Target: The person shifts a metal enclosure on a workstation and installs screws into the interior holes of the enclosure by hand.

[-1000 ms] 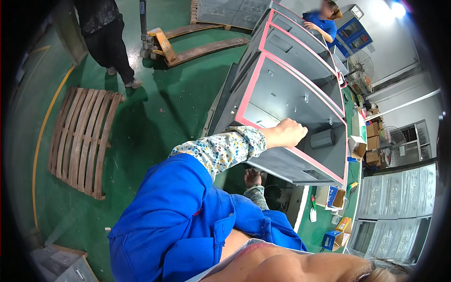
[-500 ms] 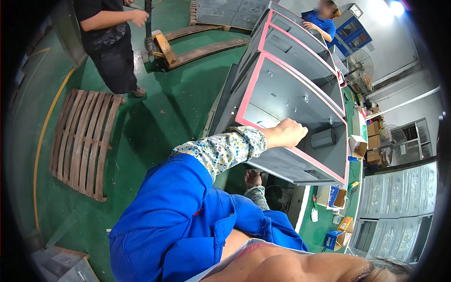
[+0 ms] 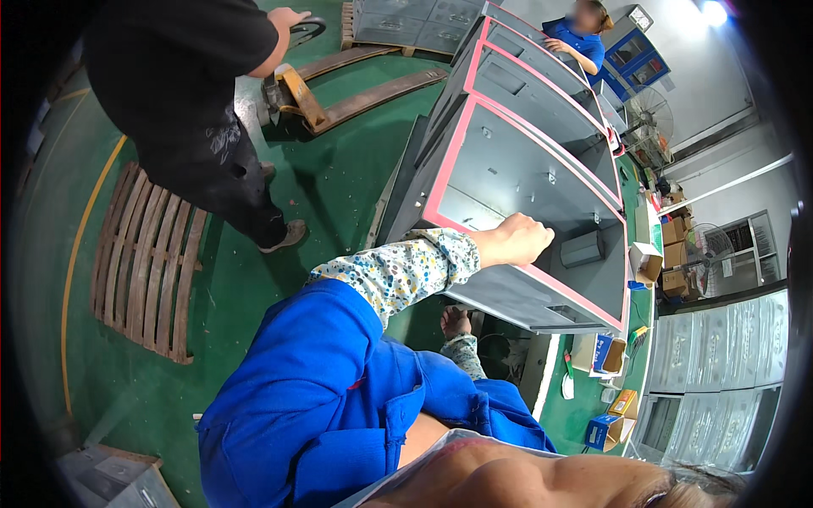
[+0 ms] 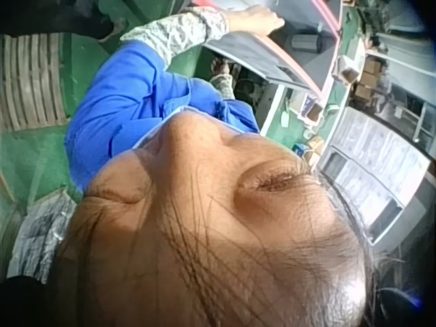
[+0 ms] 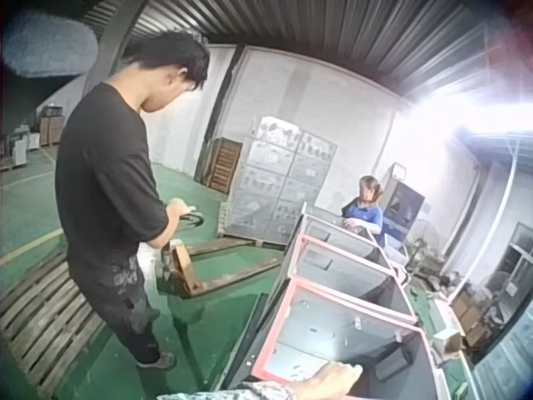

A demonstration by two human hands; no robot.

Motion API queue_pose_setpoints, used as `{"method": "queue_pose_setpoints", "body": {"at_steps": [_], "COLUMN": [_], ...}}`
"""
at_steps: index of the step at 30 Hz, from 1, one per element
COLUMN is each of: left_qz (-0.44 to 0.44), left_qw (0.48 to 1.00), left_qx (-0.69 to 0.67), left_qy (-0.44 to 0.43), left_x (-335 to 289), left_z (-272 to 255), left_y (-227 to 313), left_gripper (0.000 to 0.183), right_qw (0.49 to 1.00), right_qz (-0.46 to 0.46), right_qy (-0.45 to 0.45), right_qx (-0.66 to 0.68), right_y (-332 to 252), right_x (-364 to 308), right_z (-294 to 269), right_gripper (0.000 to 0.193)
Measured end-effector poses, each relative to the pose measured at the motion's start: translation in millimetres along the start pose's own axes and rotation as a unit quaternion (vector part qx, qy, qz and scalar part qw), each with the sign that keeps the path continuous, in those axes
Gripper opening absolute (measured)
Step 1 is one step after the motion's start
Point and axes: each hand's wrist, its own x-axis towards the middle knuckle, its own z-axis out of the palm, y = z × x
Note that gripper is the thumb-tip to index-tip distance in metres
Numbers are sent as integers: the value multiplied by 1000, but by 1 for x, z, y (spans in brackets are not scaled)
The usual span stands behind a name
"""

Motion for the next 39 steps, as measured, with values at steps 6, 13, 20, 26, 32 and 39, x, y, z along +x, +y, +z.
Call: {"method": "queue_pose_setpoints", "body": {"at_steps": [6,13,20,26,32,39], "left_qz": [7,12,15,37,38,38], "left_qw": [1000,1000,1000,998,998,998], "left_qx": [4,2,-6,-16,-3,7], "left_qy": [2,11,21,45,42,49], "left_x": [0,1,0,3,3,4], "left_z": [-2,-1,2,10,11,13], "left_y": [2,0,-1,-2,-3,-4], "left_gripper": [14,10,9,9,9,9], "right_qw": [999,1000,999,1000,999,999], "right_qz": [16,4,3,14,17,11], "right_qy": [-34,3,18,-16,-24,-36], "right_qx": [11,-16,-40,-21,-29,-19], "right_y": [0,2,2,0,0,1], "right_x": [9,11,7,8,5,0], "right_z": [-9,-6,-2,-5,-6,-6], "right_gripper": [48,47,49,47,48,50]}}
